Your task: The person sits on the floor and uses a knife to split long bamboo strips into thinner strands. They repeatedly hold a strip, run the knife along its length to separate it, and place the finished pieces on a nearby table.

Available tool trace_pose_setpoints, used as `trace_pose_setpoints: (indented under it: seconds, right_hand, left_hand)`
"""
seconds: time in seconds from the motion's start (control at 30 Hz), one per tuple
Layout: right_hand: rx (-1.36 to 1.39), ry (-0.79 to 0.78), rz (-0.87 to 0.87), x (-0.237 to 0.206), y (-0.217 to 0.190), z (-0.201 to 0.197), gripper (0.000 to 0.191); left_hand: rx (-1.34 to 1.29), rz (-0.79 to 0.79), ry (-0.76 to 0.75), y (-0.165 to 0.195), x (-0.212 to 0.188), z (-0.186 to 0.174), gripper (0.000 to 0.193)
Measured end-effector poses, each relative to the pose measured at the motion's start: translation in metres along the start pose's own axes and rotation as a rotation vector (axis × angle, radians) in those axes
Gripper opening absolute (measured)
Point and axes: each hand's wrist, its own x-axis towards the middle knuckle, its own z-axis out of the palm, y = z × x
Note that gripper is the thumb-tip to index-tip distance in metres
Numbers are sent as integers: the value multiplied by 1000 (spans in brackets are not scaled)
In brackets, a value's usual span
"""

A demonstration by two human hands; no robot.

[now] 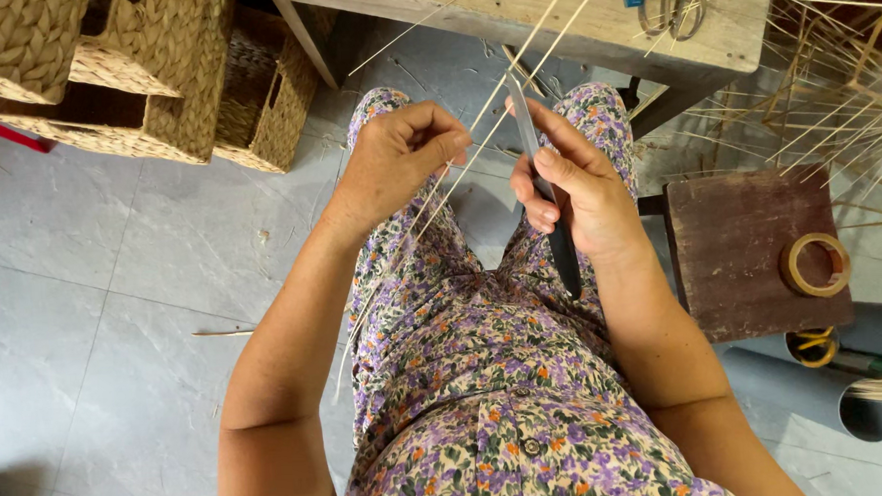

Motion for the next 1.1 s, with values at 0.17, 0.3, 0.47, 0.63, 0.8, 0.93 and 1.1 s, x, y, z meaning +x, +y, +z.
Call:
trace_pose_setpoints:
  seconds: [0.17, 0.3, 0.47, 0.63, 0.8, 0.93, 1.1]
  right_hand:
    - [6, 5, 5, 2, -2, 3, 67]
    - [-2, 6, -10, 6, -3, 4, 68]
    - [22, -14, -39, 8, -2, 6, 65]
    - [60, -63, 26, 6, 9, 17, 62]
    - [95, -174, 133, 3, 25, 32, 63]
    - [149, -221, 161, 1, 28, 36, 63]
    - [152, -224, 163, -2, 27, 37, 65]
  left_hand:
    - [-21, -84, -29, 2, 1, 2, 11]
    - [-57, -88, -87, 5, 3, 3, 13]
    - [89, 7, -32, 14, 15, -3, 12]
    - [148, 141, 38, 33, 36, -18, 10]
    - [38, 225, -12, 46, 60, -25, 8]
    - [-29, 228, -52, 47, 71, -30, 10]
    - [78, 210, -55, 53, 77, -31, 17]
